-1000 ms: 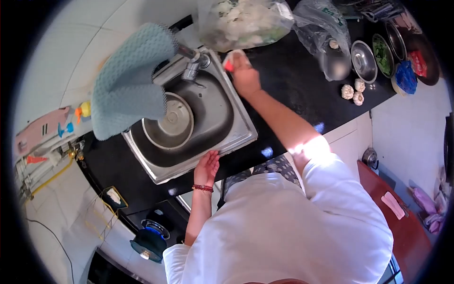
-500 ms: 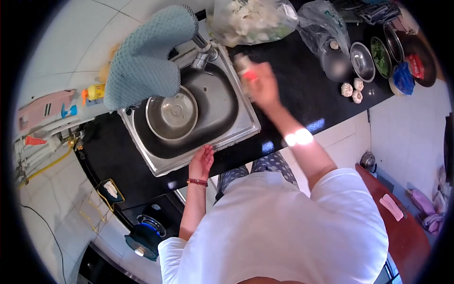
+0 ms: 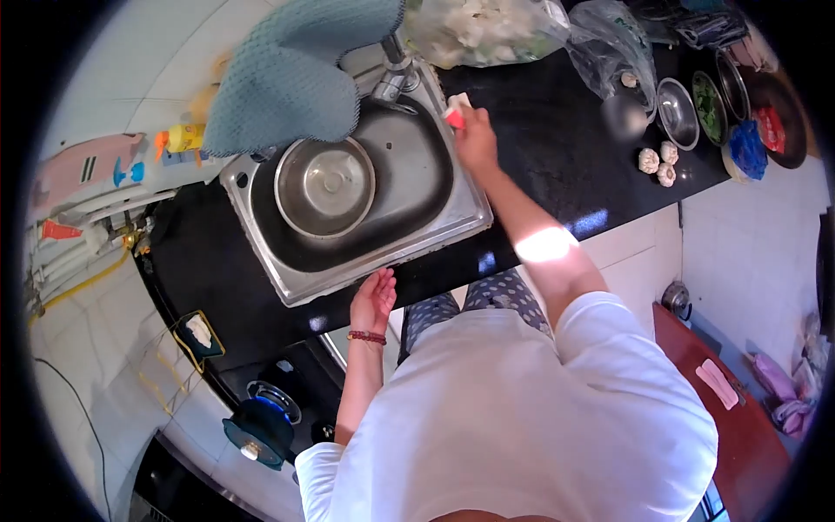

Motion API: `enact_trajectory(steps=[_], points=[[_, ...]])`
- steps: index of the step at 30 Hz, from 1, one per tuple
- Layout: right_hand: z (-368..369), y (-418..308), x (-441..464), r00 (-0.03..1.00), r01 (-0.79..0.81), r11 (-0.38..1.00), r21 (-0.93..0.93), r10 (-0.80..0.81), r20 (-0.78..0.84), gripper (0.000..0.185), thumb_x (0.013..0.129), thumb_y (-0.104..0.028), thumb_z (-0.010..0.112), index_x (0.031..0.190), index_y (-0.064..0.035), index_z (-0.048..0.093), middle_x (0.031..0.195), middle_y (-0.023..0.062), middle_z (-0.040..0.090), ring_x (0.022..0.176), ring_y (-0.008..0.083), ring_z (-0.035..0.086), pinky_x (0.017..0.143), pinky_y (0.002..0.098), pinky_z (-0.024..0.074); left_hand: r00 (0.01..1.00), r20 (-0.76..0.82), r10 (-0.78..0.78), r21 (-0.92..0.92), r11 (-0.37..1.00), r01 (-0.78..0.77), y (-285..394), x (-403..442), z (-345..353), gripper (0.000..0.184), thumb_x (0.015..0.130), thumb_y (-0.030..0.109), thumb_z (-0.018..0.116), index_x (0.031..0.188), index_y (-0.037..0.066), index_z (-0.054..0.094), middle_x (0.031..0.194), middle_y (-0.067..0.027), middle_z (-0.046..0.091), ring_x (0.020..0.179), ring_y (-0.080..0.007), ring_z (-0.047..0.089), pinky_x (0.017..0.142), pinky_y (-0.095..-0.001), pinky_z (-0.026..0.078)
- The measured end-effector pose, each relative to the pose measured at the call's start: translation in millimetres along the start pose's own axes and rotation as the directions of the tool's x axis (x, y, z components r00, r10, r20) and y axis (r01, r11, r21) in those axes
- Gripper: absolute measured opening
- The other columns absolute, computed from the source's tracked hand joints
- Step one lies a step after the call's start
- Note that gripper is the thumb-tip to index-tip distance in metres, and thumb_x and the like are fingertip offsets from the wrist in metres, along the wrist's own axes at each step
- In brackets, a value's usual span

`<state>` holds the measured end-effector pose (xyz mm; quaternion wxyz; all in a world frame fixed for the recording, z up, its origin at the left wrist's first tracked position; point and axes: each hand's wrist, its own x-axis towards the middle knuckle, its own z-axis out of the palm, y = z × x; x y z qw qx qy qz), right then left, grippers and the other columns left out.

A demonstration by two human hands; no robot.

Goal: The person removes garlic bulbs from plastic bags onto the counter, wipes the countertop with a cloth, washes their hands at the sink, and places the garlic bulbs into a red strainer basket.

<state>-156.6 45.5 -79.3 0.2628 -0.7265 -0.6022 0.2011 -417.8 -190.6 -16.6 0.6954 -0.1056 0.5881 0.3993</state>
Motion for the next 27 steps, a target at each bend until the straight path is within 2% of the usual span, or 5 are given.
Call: enact_trajectory(steps=[2,6,8,10,27], points=[[-15.3,21.1,5.3,0.961,-0.208,0.732,0.649,0.031,0.273,0.034,0.083,-0.003,0.059,0.117,-0.004,0.056,0.101,0.0087,0.062,0.088,0.0175,0.064,0.078,0.0334,0.0511,1.0,0.011,0.028,0.031,0.999,-0.029,1.1,0.0,1.7,0.024,0.094,0.02,0.059,0.11,0.003,0.063,0.107,-0.0086,0.068,0.09,-0.0154,0.065,0.073,-0.0261,0.054],[-106.5,29.6,-7.9,0.925,-0.37,0.256,0.893,0.196,0.327,0.032,0.087,-0.006,0.062,0.119,-0.0016,0.056,0.106,0.0062,0.064,0.093,0.0138,0.061,0.084,0.0281,0.0479,1.0,-0.005,-0.028,0.021,0.999,0.028,-4.4,10.2,-0.2,0.024,0.094,0.02,0.06,0.11,0.003,0.063,0.107,-0.0089,0.068,0.089,-0.0155,0.065,0.073,-0.026,0.054],[-133.6,62.5,-14.1,0.932,-0.301,0.487,0.82,0.331,0.146,0.035,0.087,-0.008,0.063,0.12,0.0014,0.055,0.108,0.0091,0.064,0.094,0.0147,0.062,0.082,0.0283,0.0495,0.999,0.029,-0.044,0.034,0.999,0.043,-3.1,13.5,4.3,0.024,0.093,0.02,0.06,0.11,0.003,0.063,0.107,-0.0086,0.067,0.089,-0.0156,0.065,0.073,-0.0253,0.053],[-145.2,113.6,-24.7,0.87,-0.279,0.949,0.148,0.315,-0.379,0.032,0.084,-0.008,0.064,0.113,0.0013,0.059,0.098,0.0118,0.062,0.078,0.0195,0.063,0.071,0.0317,0.0514,0.998,0.056,-0.031,0.089,0.996,0.026,-0.9,16.0,12.0,0.023,0.093,0.02,0.06,0.109,0.004,0.063,0.107,-0.0084,0.067,0.089,-0.0156,0.065,0.074,-0.0253,0.052],[-47.8,81.2,98.8,0.957,-0.247,0.941,-0.23,0.2,-0.211,0.032,0.094,-0.028,0.05,0.113,-0.0036,0.045,0.097,0.0229,0.064,0.079,0.0414,0.066,0.068,0.0522,0.0521,1.0,-0.02,-0.018,0.017,1.0,0.019,18.5,7.8,9.7,0.02,0.093,0.017,0.06,0.107,0.005,0.064,0.107,-0.0064,0.068,0.089,-0.0142,0.065,0.074,-0.026,0.054]])
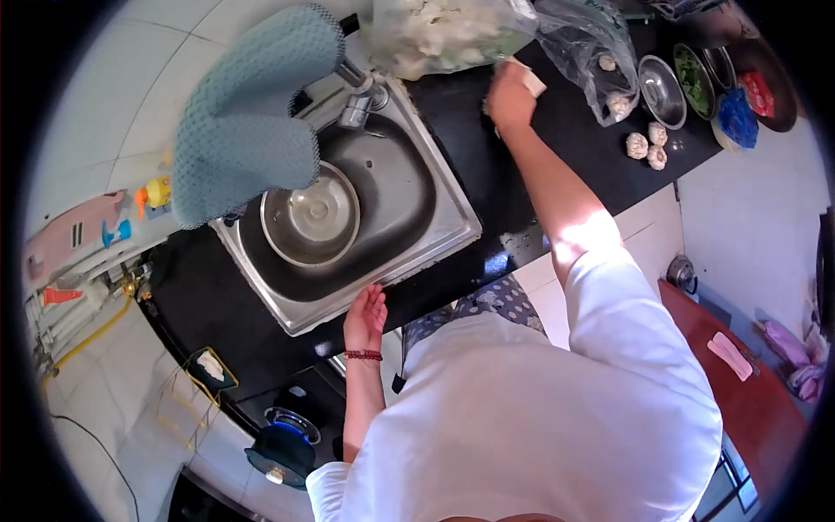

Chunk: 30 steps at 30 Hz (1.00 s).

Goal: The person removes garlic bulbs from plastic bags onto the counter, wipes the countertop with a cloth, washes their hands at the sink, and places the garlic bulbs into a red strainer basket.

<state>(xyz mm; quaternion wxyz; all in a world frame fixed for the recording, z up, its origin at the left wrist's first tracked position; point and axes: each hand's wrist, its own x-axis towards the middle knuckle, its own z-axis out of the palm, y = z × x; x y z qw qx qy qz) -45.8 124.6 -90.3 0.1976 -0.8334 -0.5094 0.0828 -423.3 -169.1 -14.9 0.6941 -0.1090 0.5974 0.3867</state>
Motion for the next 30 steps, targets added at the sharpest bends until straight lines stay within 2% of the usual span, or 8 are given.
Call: enact_trajectory(steps=[8,16,19,21,23,24,26,30], points=[[37.7,-103.4,-71.0,0.903,0.371,0.913,0.168,-0.397,0.166,0.031,0.089,-0.019,0.053,0.113,-0.0028,0.043,0.114,0.0231,0.053,0.084,0.0408,0.064,0.071,0.0508,0.0522,0.999,-0.039,0.018,-0.112,0.993,-0.022,-8.2,-8.3,-28.1,0.017,0.093,0.015,0.059,0.105,0.004,0.065,0.103,-0.0068,0.07,0.087,-0.0142,0.067,0.072,-0.0265,0.055],[-4.9,-44.2,-138.8,0.89,0.147,0.915,0.376,-0.288,0.353,0.03,0.089,-0.02,0.054,0.112,-0.005,0.044,0.094,0.0281,0.062,0.083,0.0449,0.062,0.072,0.0535,0.0492,0.999,0.04,-0.025,0.063,0.998,0.022,-14.4,1.5,2.6,0.02,0.092,0.018,0.062,0.106,0.004,0.065,0.102,-0.0059,0.069,0.087,-0.0139,0.065,0.073,-0.0255,0.053],[-54.6,-8.3,-166.7,0.803,0.335,0.666,0.666,-0.571,0.167,0.024,0.089,-0.015,0.057,0.111,-0.0076,0.052,0.107,0.0207,0.059,0.093,0.0418,0.061,0.076,0.0493,0.0518,0.992,0.11,-0.06,0.132,0.99,0.045,-11.0,13.2,21.0,0.02,0.091,0.019,0.063,0.106,0.005,0.065,0.102,-0.0052,0.069,0.087,-0.0139,0.065,0.074,-0.0256,0.053],[-96.4,24.4,-167.5,0.798,0.432,0.759,0.486,-0.573,0.185,0.021,0.089,-0.015,0.056,0.11,-0.0092,0.056,0.11,0.0174,0.057,0.096,0.0377,0.062,0.075,0.0453,0.054,0.986,0.151,-0.076,0.183,0.982,0.047,-6.6,21.4,37.4,0.022,0.091,0.021,0.063,0.107,0.006,0.065,0.103,-0.0047,0.069,0.088,-0.0139,0.065,0.075,-0.026,0.053],[-154.5,61.9,-145.4,0.93,0.269,0.959,0.091,-0.283,0.232,0.02,0.086,-0.013,0.058,0.105,-0.009,0.06,0.103,0.0159,0.059,0.085,0.0331,0.064,0.07,0.041,0.0553,0.984,0.169,-0.057,0.231,0.973,0.017,-3.7,26.0,54.5,0.025,0.091,0.023,0.063,0.109,0.006,0.064,0.105,-0.004,0.068,0.09,-0.0135,0.064,0.076,-0.0264,0.052],[-172.9,104.8,-129.5,0.83,0.557,0.822,0.121,-0.545,-0.122,0.021,0.086,-0.015,0.058,0.106,-0.0083,0.059,0.099,0.0174,0.06,0.084,0.0374,0.063,0.072,0.0438,0.0541,0.984,0.171,-0.055,0.254,0.967,0.01,-3.2,27.3,61.7,0.025,0.091,0.023,0.063,0.11,0.006,0.064,0.106,-0.0039,0.068,0.09,-0.0134,0.064,0.077,-0.0264,0.052],[-198.2,169.8,-116.2,0.993,0.1,0.994,-0.039,-0.097,0.073,0.027,0.088,-0.014,0.056,0.114,-0.0087,0.054,0.109,0.0156,0.059,0.096,0.036,0.061,0.075,0.0435,0.0535,0.982,0.18,-0.052,0.28,0.96,0.0,-5.7,25.6,73.9,0.026,0.091,0.023,0.063,0.11,0.006,0.063,0.108,-0.0043,0.067,0.091,-0.0133,0.063,0.077,-0.0263,0.051],[-175.1,251.5,-129.7,0.991,-0.012,1.0,0.001,0.012,0.135,0.036,0.091,-0.021,0.057,0.125,-0.0125,0.047,0.109,0.0164,0.06,0.097,0.0366,0.062,0.078,0.0455,0.0519,0.986,0.147,-0.08,0.319,0.947,0.029,-15.1,20.5,79.7,0.024,0.092,0.022,0.062,0.109,0.005,0.063,0.107,-0.0056,0.067,0.09,-0.0142,0.064,0.077,-0.0262,0.051]])
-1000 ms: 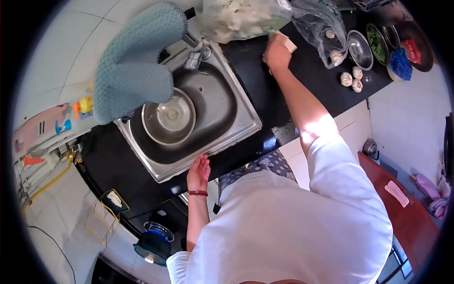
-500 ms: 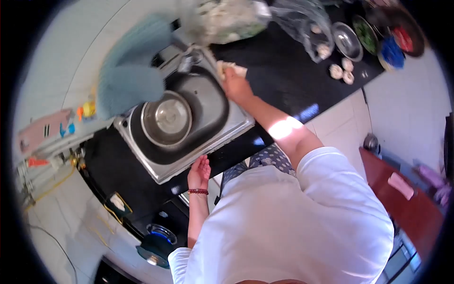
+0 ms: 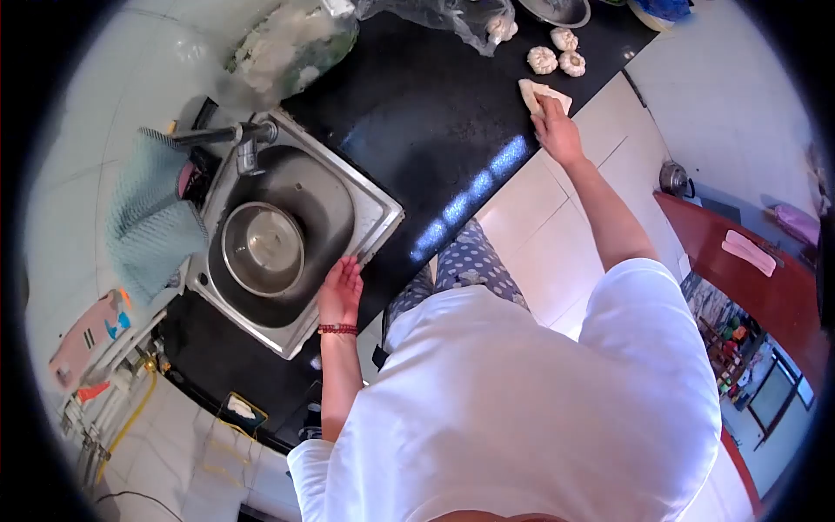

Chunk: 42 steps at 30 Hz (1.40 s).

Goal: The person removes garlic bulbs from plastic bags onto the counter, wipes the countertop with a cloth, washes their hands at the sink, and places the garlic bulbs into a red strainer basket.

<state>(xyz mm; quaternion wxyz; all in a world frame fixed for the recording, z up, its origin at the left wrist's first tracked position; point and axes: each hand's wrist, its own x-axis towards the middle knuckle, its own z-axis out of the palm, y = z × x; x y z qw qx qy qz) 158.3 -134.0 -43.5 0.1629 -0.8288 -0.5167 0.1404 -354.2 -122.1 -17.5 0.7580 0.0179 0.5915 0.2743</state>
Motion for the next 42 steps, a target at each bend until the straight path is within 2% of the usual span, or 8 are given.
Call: enact_trajectory(steps=[3,5,9,15,21,26,35,42], points=[[34.7,-41.1,-33.6,0.97,-0.182,0.959,0.216,0.138,0.201,0.038,0.093,-0.024,0.053,0.128,-0.0092,0.047,0.106,0.0197,0.064,0.098,0.035,0.063,0.079,0.0457,0.0511,0.999,-0.038,-0.03,0.007,1.0,0.03,-3.8,-9.4,-3.7,0.022,0.092,0.021,0.062,0.107,0.005,0.064,0.105,-0.006,0.068,0.088,-0.0145,0.064,0.076,-0.0259,0.052],[76.8,-58.0,-66.5,0.884,0.462,0.885,-0.065,-0.465,-0.047,0.035,0.084,-0.019,0.063,0.115,-0.0026,0.059,0.108,0.0167,0.062,0.094,0.032,0.064,0.077,0.0397,0.0535,1.0,-0.023,-0.011,-0.037,0.999,0.01,-7.3,-10.7,-16.4,0.02,0.093,0.02,0.061,0.106,0.005,0.064,0.104,-0.0062,0.068,0.089,-0.0139,0.065,0.074,-0.0257,0.053],[107.2,-170.2,-120.3,0.967,0.148,0.908,0.392,-0.216,0.133,0.047,0.078,-0.014,0.071,0.118,-0.0019,0.051,0.109,0.0175,0.063,0.091,0.0337,0.065,0.079,0.038,0.0533,1.0,-0.027,0.015,-0.136,0.991,-0.019,-11.8,-18.3,-51.4,0.019,0.093,0.018,0.06,0.106,0.005,0.063,0.104,-0.0062,0.068,0.089,-0.0133,0.065,0.075,-0.0257,0.054],[135.0,-214.3,-124.1,0.979,-0.011,0.829,0.559,-0.104,0.173,0.044,0.078,-0.015,0.071,0.115,-0.005,0.05,0.101,0.0207,0.064,0.091,0.036,0.065,0.078,0.0389,0.0532,0.994,-0.09,0.057,-0.183,0.98,-0.073,-16.8,-29.9,-97.6,0.021,0.093,0.02,0.061,0.107,0.005,0.064,0.102,-0.0053,0.068,0.088,-0.0136,0.064,0.075,-0.0254,0.053],[60.3,-182.3,-96.4,0.816,0.525,0.825,0.208,-0.558,0.153,0.036,0.079,-0.012,0.066,0.113,-0.0068,0.057,0.106,0.0123,0.062,0.091,0.0316,0.064,0.073,0.0386,0.0549,0.992,-0.079,0.099,-0.221,0.969,-0.115,-17.9,-33.0,-111.2,0.022,0.094,0.02,0.059,0.109,0.004,0.063,0.106,-0.0064,0.068,0.091,-0.0137,0.064,0.075,-0.0252,0.052],[104.4,-186.1,-154.1,0.858,0.334,0.924,0.185,-0.38,0.346,0.041,0.087,-0.019,0.062,0.123,-0.0044,0.048,0.116,0.0173,0.057,0.086,0.0388,0.064,0.074,0.0446,0.0542,0.986,-0.118,0.118,-0.255,0.956,-0.145,-20.8,-48.8,-118.5,0.024,0.094,0.02,0.059,0.11,0.003,0.062,0.107,-0.007,0.067,0.092,-0.0142,0.064,0.075,-0.0251,0.052],[172.9,-343.6,-216.0,0.343,0.589,0.648,0.482,-0.741,0.577,0.048,0.077,-0.004,0.061,0.123,-0.0079,0.048,0.119,0.0146,0.053,0.089,0.0358,0.064,0.072,0.044,0.0548,0.966,-0.222,0.132,-0.381,0.9,-0.211,-35.7,-76.1,-179.9,0.023,0.094,0.015,0.059,0.112,0.002,0.061,0.111,-0.0088,0.066,0.091,-0.015,0.066,0.075,-0.0262,0.056],[123.8,-336.7,-173.3,0.075,0.769,0.35,0.534,-0.88,0.469,0.048,0.076,-0.003,0.057,0.122,-0.0173,0.055,0.106,0.0095,0.055,0.095,0.0306,0.061,0.074,0.042,0.0527,0.903,-0.347,0.253,-0.397,0.833,-0.386,-36.0,-105.3,-196.4,0.027,0.094,0.019,0.059,0.113,0.001,0.061,0.111,-0.0097,0.066,0.092,-0.0148,0.065,0.078,-0.0254,0.053]])
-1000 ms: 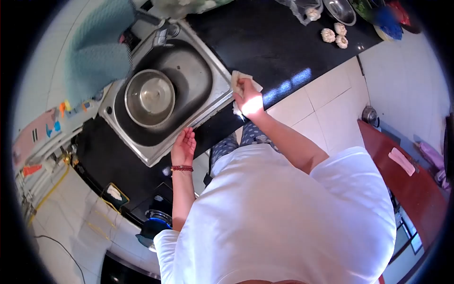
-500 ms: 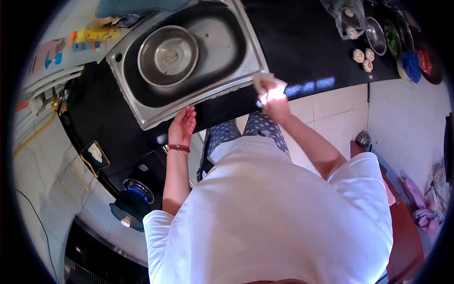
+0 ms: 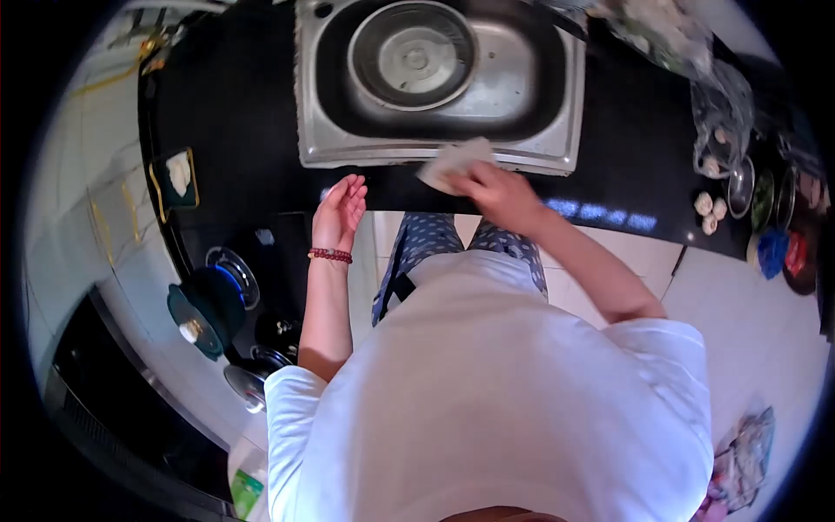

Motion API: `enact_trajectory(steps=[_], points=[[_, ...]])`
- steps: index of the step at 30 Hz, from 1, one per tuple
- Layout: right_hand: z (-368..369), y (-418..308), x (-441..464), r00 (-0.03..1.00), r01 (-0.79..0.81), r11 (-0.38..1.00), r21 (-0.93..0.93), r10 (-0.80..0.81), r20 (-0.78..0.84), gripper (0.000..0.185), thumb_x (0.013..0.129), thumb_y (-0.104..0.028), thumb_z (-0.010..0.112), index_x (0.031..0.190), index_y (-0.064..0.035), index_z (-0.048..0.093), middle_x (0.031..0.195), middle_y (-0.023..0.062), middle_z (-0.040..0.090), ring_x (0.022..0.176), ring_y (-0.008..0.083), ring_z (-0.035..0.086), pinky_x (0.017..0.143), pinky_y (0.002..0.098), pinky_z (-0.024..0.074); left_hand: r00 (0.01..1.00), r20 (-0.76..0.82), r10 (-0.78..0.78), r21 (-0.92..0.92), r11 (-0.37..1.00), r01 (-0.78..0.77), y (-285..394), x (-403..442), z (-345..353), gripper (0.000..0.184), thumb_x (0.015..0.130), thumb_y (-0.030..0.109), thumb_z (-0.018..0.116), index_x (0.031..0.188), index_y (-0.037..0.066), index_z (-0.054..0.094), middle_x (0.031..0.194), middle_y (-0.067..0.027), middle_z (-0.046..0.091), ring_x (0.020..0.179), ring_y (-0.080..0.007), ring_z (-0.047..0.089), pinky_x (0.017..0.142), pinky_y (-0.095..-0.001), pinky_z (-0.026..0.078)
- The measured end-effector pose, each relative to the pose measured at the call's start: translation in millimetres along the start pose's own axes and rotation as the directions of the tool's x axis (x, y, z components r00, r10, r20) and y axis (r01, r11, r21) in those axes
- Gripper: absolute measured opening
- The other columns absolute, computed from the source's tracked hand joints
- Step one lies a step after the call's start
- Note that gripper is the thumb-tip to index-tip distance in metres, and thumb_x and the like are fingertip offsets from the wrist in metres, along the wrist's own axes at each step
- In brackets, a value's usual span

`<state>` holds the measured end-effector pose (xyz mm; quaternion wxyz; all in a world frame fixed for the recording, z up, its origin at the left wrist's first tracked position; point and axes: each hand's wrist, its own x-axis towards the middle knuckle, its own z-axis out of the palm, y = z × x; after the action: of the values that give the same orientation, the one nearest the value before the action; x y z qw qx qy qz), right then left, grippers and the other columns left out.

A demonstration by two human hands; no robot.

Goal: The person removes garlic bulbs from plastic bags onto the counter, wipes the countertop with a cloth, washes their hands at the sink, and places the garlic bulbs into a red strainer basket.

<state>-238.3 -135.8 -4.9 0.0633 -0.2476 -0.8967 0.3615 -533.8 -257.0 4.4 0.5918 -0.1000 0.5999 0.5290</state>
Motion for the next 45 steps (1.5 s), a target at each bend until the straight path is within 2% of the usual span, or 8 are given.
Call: enact_trajectory(steps=[3,25,29,31,33,35,39,45], points=[[-20.8,40.8,-57.1,0.938,0.01,0.998,-0.066,0.014,0.346,0.053,0.073,-0.001,0.06,0.122,-0.0193,0.056,0.094,0.0082,0.051,0.095,0.0276,0.059,0.077,0.0382,0.0505,0.998,-0.068,-0.009,-0.114,0.993,0.001,-0.9,-0.4,-18.7,0.023,0.095,0.016,0.057,0.111,0.0,0.06,0.112,-0.0107,0.065,0.09,-0.0151,0.066,0.076,-0.0258,0.055],[163.9,-102.0,247.8,0.952,0.292,0.956,-0.029,-0.287,0.103,0.04,0.076,0.001,0.056,0.114,-0.0087,0.05,0.111,0.0167,0.05,0.101,0.0373,0.058,0.079,0.0452,0.0513,0.976,-0.215,-0.033,-0.422,0.904,-0.062,-41.7,-38.2,-108.2,0.018,0.093,0.018,0.059,0.105,0.006,0.063,0.106,-0.006,0.067,0.092,-0.0143,0.062,0.078,-0.0249,0.048],[169.7,-132.4,296.8,0.978,0.037,0.999,0.001,-0.036,0.207,0.04,0.076,0.006,0.055,0.114,-0.0031,0.05,0.12,0.0198,0.051,0.107,0.0398,0.057,0.086,0.046,0.0502,0.978,-0.206,-0.014,-0.431,0.899,-0.078,-44.3,-39.0,-110.3,0.019,0.093,0.018,0.058,0.106,0.006,0.064,0.104,-0.0064,0.068,0.091,-0.0144,0.062,0.078,-0.0245,0.049],[225.3,-99.1,328.6,0.991,0.133,0.991,-0.021,-0.133,-0.015,0.035,0.08,0.004,0.051,0.115,-0.0022,0.053,0.121,0.0213,0.054,0.11,0.0391,0.056,0.093,0.0461,0.0463,0.98,-0.188,0.058,-0.442,0.886,-0.137,-55.9,-34.0,-119.4,0.019,0.093,0.019,0.058,0.106,0.006,0.064,0.103,-0.0064,0.068,0.091,-0.0145,0.062,0.078,-0.0242,0.049],[197.0,-99.1,354.7,0.998,0.047,0.999,-0.028,-0.046,0.044,0.04,0.086,-0.001,0.043,0.125,-0.001,0.052,0.119,0.0207,0.057,0.112,0.0344,0.056,0.097,0.0431,0.0444,0.97,-0.241,0.025,-0.431,0.893,-0.13,-55.1,-34.6,-115.5,0.019,0.094,0.019,0.058,0.105,0.005,0.066,0.099,-0.0047,0.069,0.09,-0.0135,0.064,0.074,-0.0239,0.049],[173.0,-70.5,372.2,0.941,0.238,0.953,-0.188,-0.274,-0.2,0.041,0.086,-0.003,0.046,0.126,-0.0018,0.05,0.118,0.0193,0.058,0.11,0.0341,0.057,0.094,0.0425,0.0454,0.95,-0.311,-0.012,-0.395,0.911,-0.118,-53.5,-38.3,-110.7,0.02,0.093,0.021,0.059,0.105,0.007,0.065,0.102,-0.0034,0.068,0.091,-0.013,0.063,0.077,-0.0242,0.048],[110.4,-52.6,400.4,0.99,-0.018,0.988,-0.151,-0.003,-0.14,0.05,0.074,-0.001,0.062,0.123,-0.0027,0.05,0.122,0.0232,0.053,0.111,0.041,0.055,0.094,0.0475,0.0458,0.969,-0.247,0.027,-0.381,0.916,-0.123,-57.0,-39.4,-114.6,0.021,0.091,0.024,0.062,0.105,0.009,0.065,0.103,-0.0025,0.068,0.095,-0.0113,0.062,0.081,-0.0245,0.048],[62.1,-58.2,344.6,0.981,-0.159,0.966,-0.205,0.13,-0.146,0.045,0.08,-0.002,0.058,0.124,-0.0104,0.052,0.126,0.0211,0.051,0.111,0.0406,0.055,0.092,0.0466,0.0466,0.979,-0.201,0.03,-0.445,0.888,-0.119,-52.0,-45.3,-100.3,0.023,0.093,0.023,0.061,0.108,0.006,0.062,0.107,-0.0047,0.065,0.1,-0.0129,0.06,0.087,-0.027,0.048]])
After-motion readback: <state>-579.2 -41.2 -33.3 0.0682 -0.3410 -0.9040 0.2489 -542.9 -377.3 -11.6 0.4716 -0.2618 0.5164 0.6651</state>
